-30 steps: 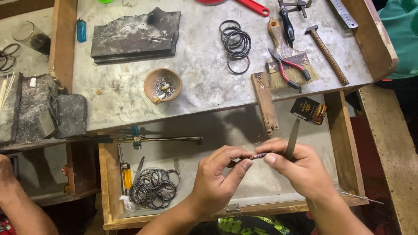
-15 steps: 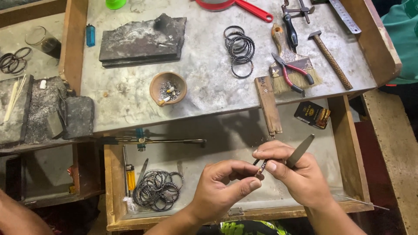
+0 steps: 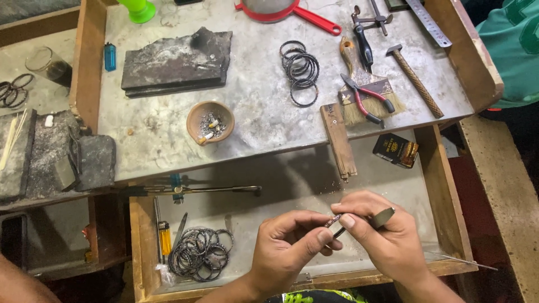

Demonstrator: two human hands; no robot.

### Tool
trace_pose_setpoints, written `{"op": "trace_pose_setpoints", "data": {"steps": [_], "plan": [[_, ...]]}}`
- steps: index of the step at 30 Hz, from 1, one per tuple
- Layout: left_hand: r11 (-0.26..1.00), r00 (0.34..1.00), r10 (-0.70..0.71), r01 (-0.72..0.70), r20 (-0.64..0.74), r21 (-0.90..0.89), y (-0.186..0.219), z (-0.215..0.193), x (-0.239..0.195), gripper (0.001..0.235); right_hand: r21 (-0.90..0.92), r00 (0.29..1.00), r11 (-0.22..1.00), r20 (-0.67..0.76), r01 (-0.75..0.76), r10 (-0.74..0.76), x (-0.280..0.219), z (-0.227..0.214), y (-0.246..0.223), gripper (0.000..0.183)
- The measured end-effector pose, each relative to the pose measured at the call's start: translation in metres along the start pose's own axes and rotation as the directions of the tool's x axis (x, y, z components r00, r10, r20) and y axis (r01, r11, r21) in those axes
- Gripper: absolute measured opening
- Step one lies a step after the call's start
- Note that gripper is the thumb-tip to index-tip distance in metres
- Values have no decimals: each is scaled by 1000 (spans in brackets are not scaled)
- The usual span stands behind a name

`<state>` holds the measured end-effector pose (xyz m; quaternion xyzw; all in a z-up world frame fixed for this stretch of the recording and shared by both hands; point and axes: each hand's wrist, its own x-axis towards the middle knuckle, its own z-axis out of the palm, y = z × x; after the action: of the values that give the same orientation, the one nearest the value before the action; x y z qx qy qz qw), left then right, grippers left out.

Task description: Filing a metal bangle to smooth the surface and joints at a jewelry workbench.

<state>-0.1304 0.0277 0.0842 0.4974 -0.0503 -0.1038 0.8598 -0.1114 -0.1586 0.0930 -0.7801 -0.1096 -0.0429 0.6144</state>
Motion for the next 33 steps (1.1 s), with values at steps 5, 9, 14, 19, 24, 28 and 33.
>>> {"op": "trace_pose_setpoints", "data": {"steps": [5, 9, 14, 19, 24, 28, 33], "plan": [[884, 981, 193, -176, 6, 434, 11, 3, 18, 15, -51, 999, 998, 39, -29, 31, 0, -10, 5, 17], [715, 905, 351, -424, 240, 556, 0, 1, 30, 58, 68, 976, 974, 39, -214, 212, -3, -13, 20, 19], [463, 758, 442, -651, 479, 602, -42, -8, 51, 70, 643, 818, 588, 108, -491, 565, -26, -8, 82, 15], [338, 702, 420, -710, 576, 618, -59, -15, 79, 43, 744, 723, 414, 134, -525, 678, -27, -13, 102, 10], [374, 749, 422, -657, 511, 654, -90, -36, 112, 82, -3, 945, 955, -143, -298, 294, -28, -48, 123, 38], [435, 772, 434, -631, 465, 642, -103, -41, 122, 76, -359, 974, 914, -186, -188, 128, -26, -64, 117, 29], [492, 751, 473, -659, 460, 570, -109, -43, 124, 79, -539, 981, 824, 24, 174, -191, -12, -75, 116, 25]]}}
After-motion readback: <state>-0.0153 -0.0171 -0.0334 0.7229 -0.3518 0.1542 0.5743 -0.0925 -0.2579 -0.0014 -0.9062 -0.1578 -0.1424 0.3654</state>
